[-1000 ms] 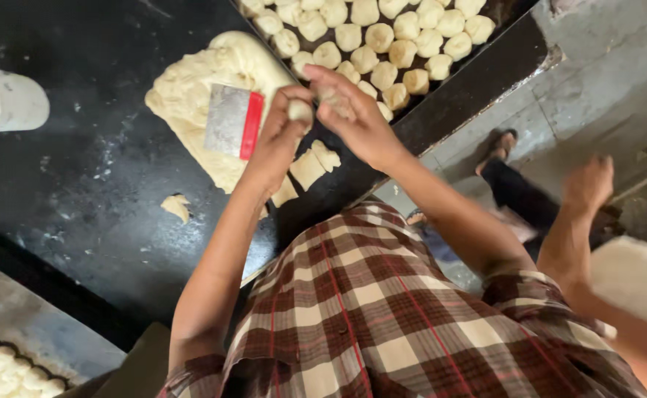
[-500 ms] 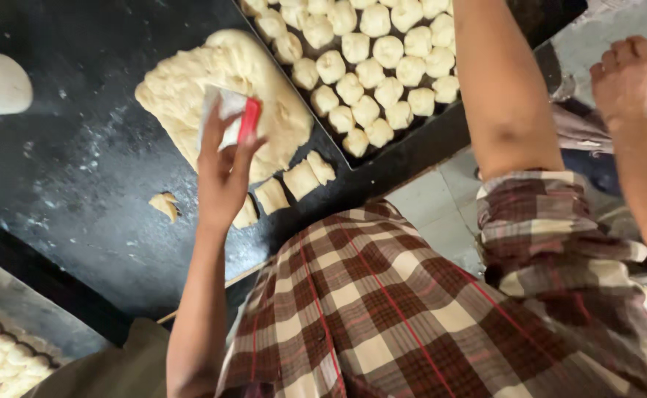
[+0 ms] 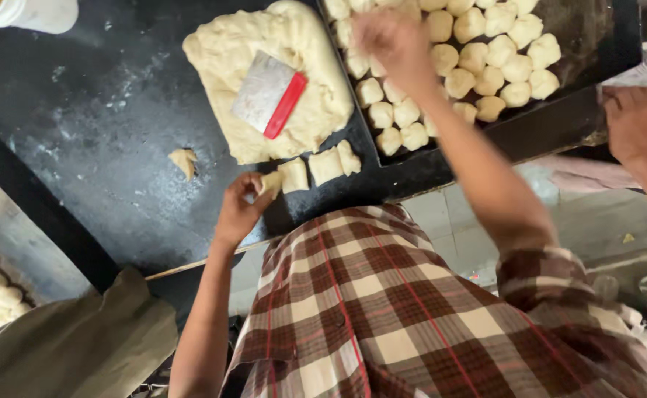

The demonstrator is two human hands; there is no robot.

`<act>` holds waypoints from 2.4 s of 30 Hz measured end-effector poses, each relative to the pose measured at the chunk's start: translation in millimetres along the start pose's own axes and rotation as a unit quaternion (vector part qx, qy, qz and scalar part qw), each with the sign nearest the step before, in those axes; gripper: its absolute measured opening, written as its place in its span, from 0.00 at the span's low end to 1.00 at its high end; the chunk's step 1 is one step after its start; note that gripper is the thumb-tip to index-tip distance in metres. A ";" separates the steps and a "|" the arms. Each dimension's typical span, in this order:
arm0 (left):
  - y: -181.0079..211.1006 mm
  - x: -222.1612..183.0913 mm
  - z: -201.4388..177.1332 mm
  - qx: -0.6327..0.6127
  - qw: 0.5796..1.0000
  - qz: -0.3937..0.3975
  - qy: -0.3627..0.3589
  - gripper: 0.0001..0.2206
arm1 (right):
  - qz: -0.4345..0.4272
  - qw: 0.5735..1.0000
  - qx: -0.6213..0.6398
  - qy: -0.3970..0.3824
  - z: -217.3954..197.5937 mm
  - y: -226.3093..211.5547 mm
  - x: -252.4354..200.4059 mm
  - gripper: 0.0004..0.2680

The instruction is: The person portions and shapes pieces of dough by hand, using a bench scraper to divide a large sheet of dough on a workspace, before rolling individual pieces and placing them onto a metal baking tray.

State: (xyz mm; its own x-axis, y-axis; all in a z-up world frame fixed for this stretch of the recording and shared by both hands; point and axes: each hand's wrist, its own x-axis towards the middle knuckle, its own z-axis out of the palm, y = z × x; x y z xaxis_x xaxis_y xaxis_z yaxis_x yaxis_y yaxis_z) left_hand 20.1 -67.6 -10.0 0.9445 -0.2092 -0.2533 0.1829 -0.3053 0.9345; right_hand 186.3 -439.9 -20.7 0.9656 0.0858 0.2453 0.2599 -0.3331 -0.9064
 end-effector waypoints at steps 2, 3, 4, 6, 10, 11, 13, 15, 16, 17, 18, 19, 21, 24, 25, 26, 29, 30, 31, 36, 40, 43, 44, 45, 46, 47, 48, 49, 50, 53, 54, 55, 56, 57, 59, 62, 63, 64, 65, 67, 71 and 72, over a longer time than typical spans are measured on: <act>10.1 3.7 8.0 -0.213 0.976 -0.047 0.013 0.12 | 0.100 0.981 0.081 -0.145 49.7 -49.7 -45.5 0.02; 17.0 5.8 13.9 -0.231 0.972 -0.020 0.045 0.17 | 0.105 0.971 0.113 -0.184 67.6 -71.0 -63.8 0.05; 25.2 8.0 14.4 -0.268 0.963 -0.028 0.024 0.22 | 0.109 0.959 0.143 -0.219 78.8 -89.1 -75.1 0.09; 42.0 13.1 16.0 -0.301 0.953 -0.020 -0.020 0.29 | 0.067 0.987 0.063 -0.133 88.1 -119.1 -84.8 0.16; 63.2 23.4 15.4 -0.206 0.975 0.067 -0.058 0.17 | 0.045 0.987 -0.032 -0.149 81.4 -157.7 -92.2 0.13; 63.8 25.1 13.9 -0.160 0.981 0.093 -0.053 0.10 | -0.031 0.985 -0.094 -0.142 83.7 -162.1 -96.3 0.13; 58.6 22.3 10.7 -0.291 0.957 0.011 -0.016 0.14 | -0.172 0.953 -0.214 -0.132 94.6 -167.3 -116.3 0.14; 51.5 29.4 5.5 -0.400 0.915 -0.048 -0.009 0.17 | -0.257 0.913 -0.311 -0.068 106.4 -163.2 -127.9 0.16; 47.0 29.4 -1.3 -0.441 0.894 -0.075 -0.018 0.18 | -0.296 0.888 -0.351 -0.037 115.5 -161.1 -134.2 0.18; 42.6 28.4 -9.7 -0.481 0.871 -0.102 -0.027 0.19 | -0.226 0.932 -0.284 -0.022 120.6 -160.2 -143.0 0.15; 38.7 26.8 -23.5 -0.484 0.872 -0.077 -0.016 0.19 | -0.156 0.965 -0.210 -0.007 129.3 -159.8 -146.1 0.12; 35.4 25.3 -37.6 -0.486 0.872 -0.051 -0.006 0.19 | -0.084 0.988 -0.132 0.008 138.3 -160.3 -147.4 0.09; 31.5 24.1 -72.9 -0.471 0.882 -0.009 0.030 0.19 | -0.054 0.992 -0.115 -0.021 161.8 -161.8 -139.7 0.07; 16.9 20.3 -129.1 -0.444 0.887 0.032 0.124 0.22 | -0.059 0.989 -0.093 -0.102 222.1 -158.3 -125.5 0.11; 9.2 19.0 -143.8 -0.422 0.896 0.019 0.140 0.21 | -0.109 0.977 -0.145 -0.117 249.9 -153.2 -118.1 0.13; 0.0 21.2 -153.2 -0.400 0.904 0.007 0.151 0.20 | -0.155 0.959 -0.199 -0.130 275.8 -144.2 -110.6 0.15; -37.7 23.3 -157.9 -0.375 0.916 -0.003 0.141 0.16 | -0.214 0.926 -0.287 -0.120 340.3 -111.9 -101.2 0.13; -50.9 29.4 -150.0 -0.376 0.918 0.003 0.128 0.15 | -0.183 0.926 -0.281 -0.174 350.1 -100.7 -95.2 0.11; -64.7 31.2 -140.0 -0.396 0.908 0.001 0.134 0.15 | -0.152 0.923 -0.273 -0.226 355.1 -91.8 -90.0 0.09; -110.5 28.6 -110.8 -0.457 0.880 -0.027 0.130 0.15 | -0.167 0.915 -0.321 -0.182 335.1 -109.9 -118.2 0.05; -70.3 20.6 -114.8 -0.375 0.924 0.034 0.062 0.16 | -0.075 0.979 -0.162 -0.098 295.4 -177.3 -143.2 0.07; -19.8 0.3 -100.8 -0.270 0.960 0.074 -0.032 0.14 | -0.081 0.993 -0.086 0.013 249.7 -202.7 -153.2 0.10; -4.5 -6.8 -95.4 -0.253 0.965 0.029 -0.068 0.15 | 0.031 0.998 -0.044 0.041 235.0 -204.6 -151.0 0.07; 9.4 -12.8 -87.8 -0.279 0.954 0.037 -0.102 0.16 | 0.144 0.987 -0.003 0.066 219.9 -205.8 -148.1 0.04; 22.8 -14.6 -81.3 -0.304 0.941 0.049 -0.137 0.17 | 0.174 0.974 0.100 0.100 203.4 -206.1 -144.1 0.15; 34.7 -16.7 -76.5 -0.304 0.934 0.064 -0.177 0.19 | 0.203 0.949 0.202 0.133 186.4 -206.3 -139.4 0.26; 45.8 -13.9 -70.0 -0.302 0.924 0.082 -0.218 0.22 | 0.146 0.974 0.150 0.090 171.2 -207.4 -135.0 0.21; 55.2 -9.8 -63.4 -0.300 0.913 0.099 -0.258 0.24 | 0.087 0.990 0.096 0.048 156.0 -208.3 -131.0 0.17; 61.2 -9.0 -56.0 -0.214 0.944 0.102 -0.229 0.22 | 0.032 0.999 0.043 0.005 144.7 -211.4 -134.2 0.12; 77.2 0.6 -29.8 -0.107 0.977 0.106 -0.154 0.16 | -0.226 0.946 -0.231 0.024 115.6 -222.2 -145.2 0.10; 81.5 1.3 -21.6 -0.177 0.969 0.102 -0.141 0.15 | -0.248 0.928 -0.276 0.031 109.4 -224.9 -148.8 0.11; 85.9 1.8 -13.9 -0.247 0.956 0.099 -0.127 0.13 | -0.269 0.908 -0.320 0.038 103.8 -226.8 -151.3 0.13; 91.2 4.4 -7.5 -0.320 0.931 0.037 -0.169 0.15 | -0.290 0.884 -0.365 0.047 97.1 -228.2 -151.7 0.15; 97.8 7.6 -2.8 -0.389 0.897 -0.026 -0.210 0.18 | -0.277 0.901 -0.332 0.045 90.8 -229.4 -150.5 0.13; 115.2 13.5 7.1 -0.409 0.868 -0.090 -0.266 0.18 | -0.252 0.930 -0.264 0.038 72.7 -232.0 -145.0 0.10; 137.9 15.7 14.5 -0.239 0.926 0.014 -0.293 0.16 | -0.058 0.973 -0.206 0.088 47.7 -235.6 -141.9 0.09; 144.2 18.4 17.8 -0.158 0.939 0.126 -0.276 0.18 | 0.029 0.994 -0.063 0.083 40.3 -235.2 -140.8 0.10; 149.2 20.2 22.6 -0.074 0.936 0.234 -0.252 0.20 | 0.115 0.987 0.081 0.073 33.8 -233.4 -140.5 0.11; 153.1 21.1 29.1 -0.051 0.934 0.273 -0.225 0.17 | 0.200 0.952 0.223 0.059 27.3 -230.5 -141.8 0.12; 159.2 30.0 44.1 -0.003 0.922 0.348 -0.167 0.15 | 0.041 0.995 -0.027 0.092 16.6 -218.9 -142.1 0.08; 156.3 39.3 77.9 -0.233 0.957 0.023 -0.169 0.21 | -0.306 0.913 -0.261 0.065 3.0 -187.0 -152.8 0.08; 154.7 40.3 84.0 -0.333 0.921 -0.040 -0.201 0.21 | -0.283 0.923 -0.256 0.055 -0.1 -180.3 -155.4 0.10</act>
State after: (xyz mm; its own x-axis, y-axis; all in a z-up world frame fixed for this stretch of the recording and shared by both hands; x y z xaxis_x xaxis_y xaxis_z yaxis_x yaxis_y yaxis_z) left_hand 63.6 -201.2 103.3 0.7682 -0.5785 -0.2742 0.4998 0.2743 0.8216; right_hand -10.6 -393.2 104.6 0.6619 0.2953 0.6889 0.6596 -0.6661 -0.3482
